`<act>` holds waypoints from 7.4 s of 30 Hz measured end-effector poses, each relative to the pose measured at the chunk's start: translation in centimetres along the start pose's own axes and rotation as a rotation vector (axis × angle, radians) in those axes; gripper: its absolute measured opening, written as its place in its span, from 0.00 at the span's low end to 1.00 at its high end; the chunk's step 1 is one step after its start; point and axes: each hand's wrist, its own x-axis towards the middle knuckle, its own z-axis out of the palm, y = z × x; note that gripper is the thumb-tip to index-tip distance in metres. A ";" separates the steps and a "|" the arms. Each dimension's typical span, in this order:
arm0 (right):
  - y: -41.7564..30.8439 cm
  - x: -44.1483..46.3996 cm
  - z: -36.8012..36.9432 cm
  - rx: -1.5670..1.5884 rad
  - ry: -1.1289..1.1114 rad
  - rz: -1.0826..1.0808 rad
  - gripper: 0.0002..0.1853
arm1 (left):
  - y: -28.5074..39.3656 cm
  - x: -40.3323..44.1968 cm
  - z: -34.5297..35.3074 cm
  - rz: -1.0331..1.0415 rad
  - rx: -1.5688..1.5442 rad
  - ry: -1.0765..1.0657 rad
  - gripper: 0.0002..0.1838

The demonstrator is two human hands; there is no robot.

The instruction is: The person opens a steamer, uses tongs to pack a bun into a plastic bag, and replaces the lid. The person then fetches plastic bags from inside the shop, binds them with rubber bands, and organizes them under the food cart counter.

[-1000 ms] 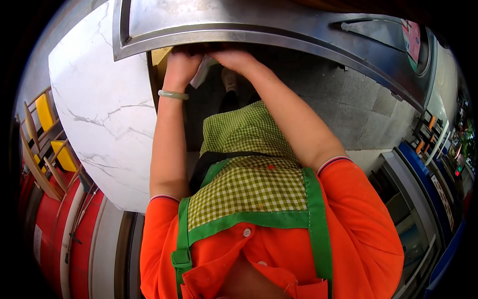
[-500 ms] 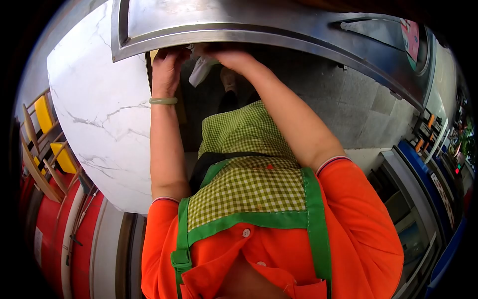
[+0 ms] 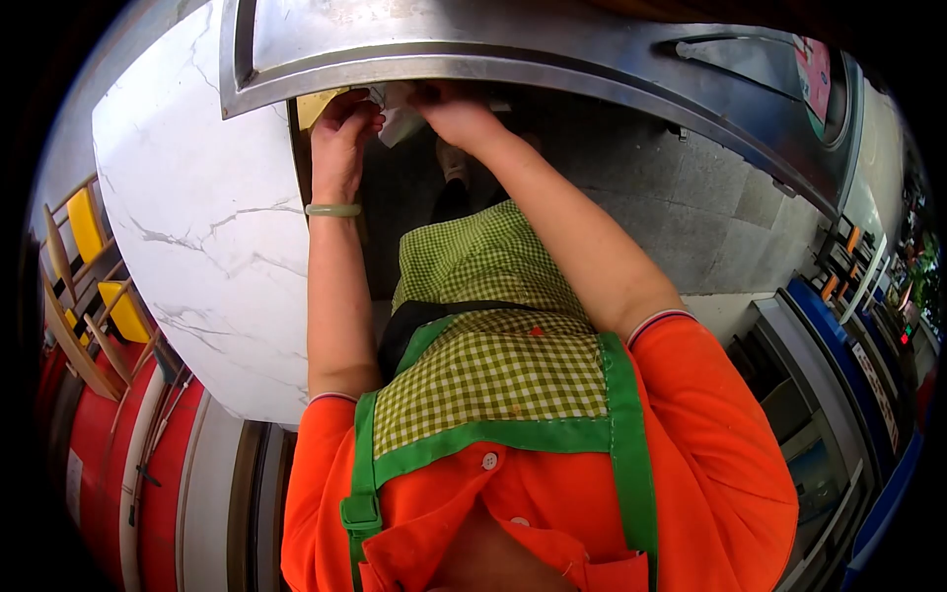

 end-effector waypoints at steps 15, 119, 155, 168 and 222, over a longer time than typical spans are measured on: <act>0.9 -0.2 1.1 0.034 0.174 -0.247 0.17 | -0.4 0.2 -0.2 0.072 0.195 0.102 0.11; -9.6 -19.1 -19.9 0.952 0.272 0.244 0.14 | 12.6 -13.5 18.8 0.558 0.683 -0.542 0.12; -1.0 -26.8 -39.2 0.886 0.446 0.031 0.06 | 6.0 -15.8 47.6 1.029 1.112 -0.754 0.03; 1.5 -25.7 -39.7 0.995 0.859 -0.070 0.05 | 4.0 -15.3 50.8 0.973 1.148 -0.764 0.03; -5.6 -25.7 -17.7 0.874 0.370 0.350 0.06 | 9.1 -2.4 -16.5 0.388 1.211 0.769 0.15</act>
